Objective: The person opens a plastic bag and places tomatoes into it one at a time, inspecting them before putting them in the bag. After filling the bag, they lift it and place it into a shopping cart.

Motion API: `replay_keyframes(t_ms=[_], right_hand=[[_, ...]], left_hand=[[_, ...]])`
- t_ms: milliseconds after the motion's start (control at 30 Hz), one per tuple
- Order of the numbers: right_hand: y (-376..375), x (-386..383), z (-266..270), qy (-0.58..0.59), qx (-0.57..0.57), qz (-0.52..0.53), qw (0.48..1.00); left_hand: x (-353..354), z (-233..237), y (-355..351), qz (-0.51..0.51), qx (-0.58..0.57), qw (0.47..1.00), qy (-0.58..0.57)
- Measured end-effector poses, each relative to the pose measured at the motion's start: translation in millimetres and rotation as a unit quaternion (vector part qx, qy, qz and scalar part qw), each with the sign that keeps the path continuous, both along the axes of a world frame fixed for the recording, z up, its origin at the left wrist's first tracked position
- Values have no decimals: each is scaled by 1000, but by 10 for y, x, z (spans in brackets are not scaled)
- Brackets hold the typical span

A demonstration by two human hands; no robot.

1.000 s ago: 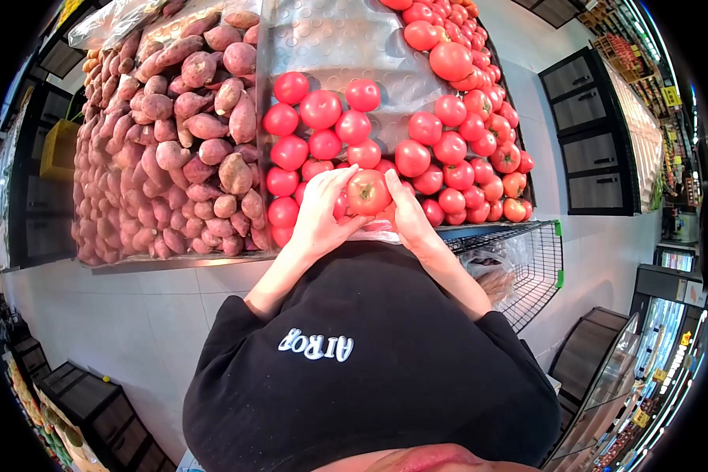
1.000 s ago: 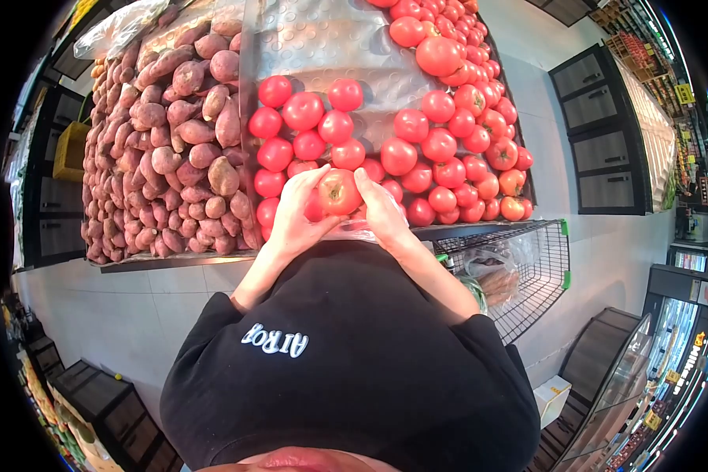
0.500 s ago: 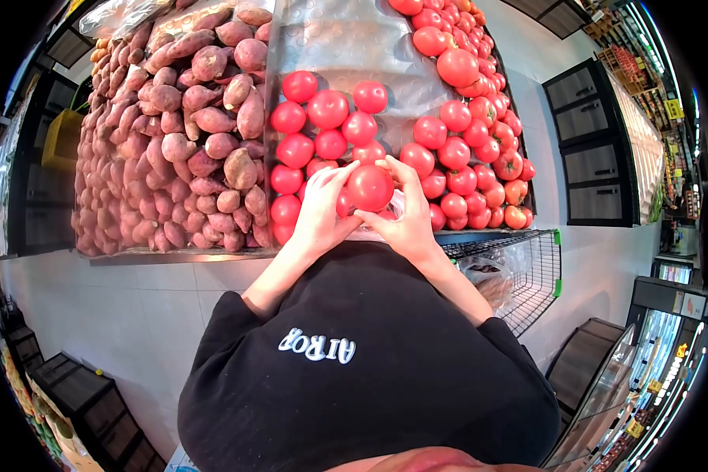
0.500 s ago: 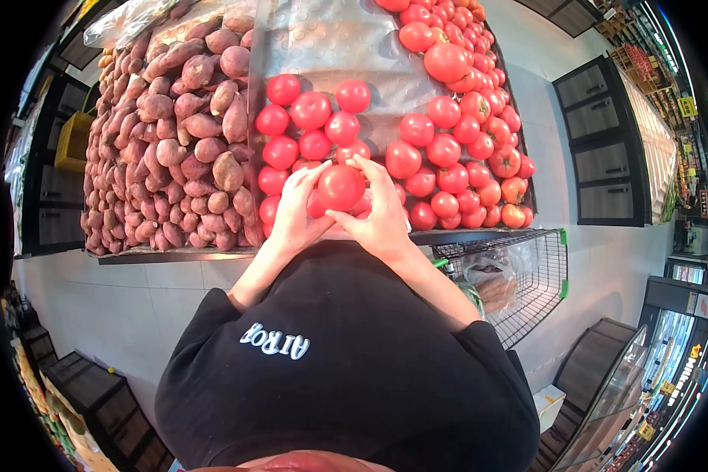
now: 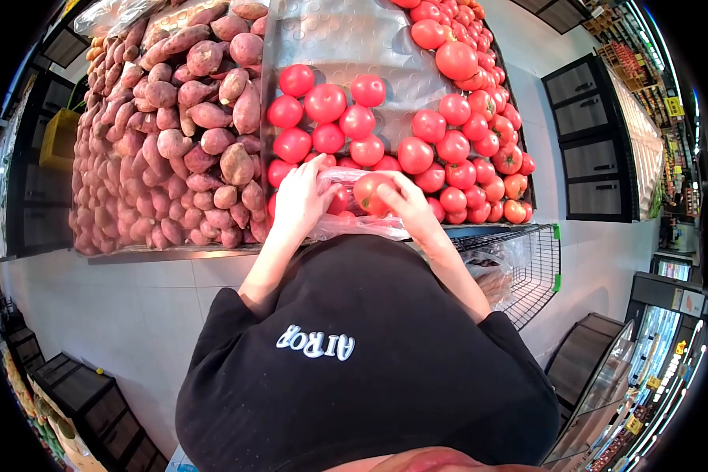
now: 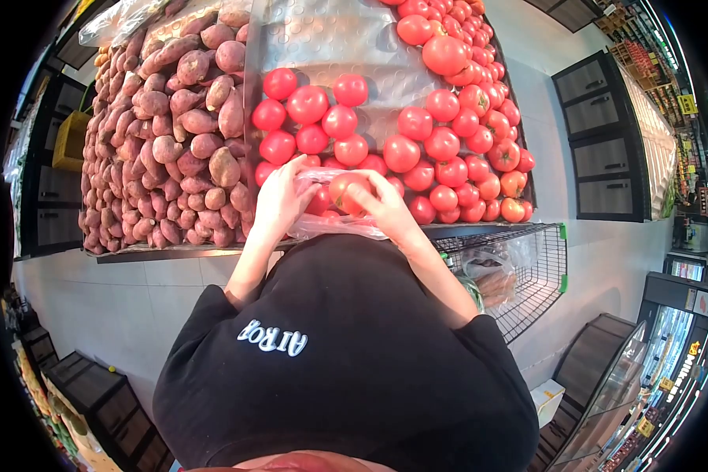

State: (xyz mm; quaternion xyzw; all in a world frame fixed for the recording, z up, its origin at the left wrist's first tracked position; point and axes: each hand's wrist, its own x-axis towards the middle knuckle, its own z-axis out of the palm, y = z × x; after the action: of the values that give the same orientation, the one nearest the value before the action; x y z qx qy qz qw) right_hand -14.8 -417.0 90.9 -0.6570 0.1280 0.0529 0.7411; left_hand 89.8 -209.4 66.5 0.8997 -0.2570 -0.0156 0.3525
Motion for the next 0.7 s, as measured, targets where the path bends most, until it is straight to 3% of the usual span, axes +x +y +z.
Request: replay_keyframes(t_ms=[100,200,333,467,500,600,633,700], right_hand=[[-42,26,-240,-26,-234,92,967],[40,40,-250,-103,-438,65,891],[-62,103,-312,-241,-481,84,839],[-69,35,-341,-210,-468,116,850],[-48,52,-242,-250,-466,74,846],[-188,75,-183,-207,-400,15,893],[-264,142,-196,-260,-425,-49,866],[-515,226,-138,-226,-501,-83,831]], left_hand=[[14,164,-9,12,-26,994,107],[56,133,-24,16,-34,999,34],[92,132,-48,20,-75,996,53],[59,197,-56,25,-86,995,51],[46,231,-56,29,-87,994,63],[50,213,-17,10,-131,990,61],[45,208,-2,8,-141,988,68],[39,207,22,3,-162,984,80]])
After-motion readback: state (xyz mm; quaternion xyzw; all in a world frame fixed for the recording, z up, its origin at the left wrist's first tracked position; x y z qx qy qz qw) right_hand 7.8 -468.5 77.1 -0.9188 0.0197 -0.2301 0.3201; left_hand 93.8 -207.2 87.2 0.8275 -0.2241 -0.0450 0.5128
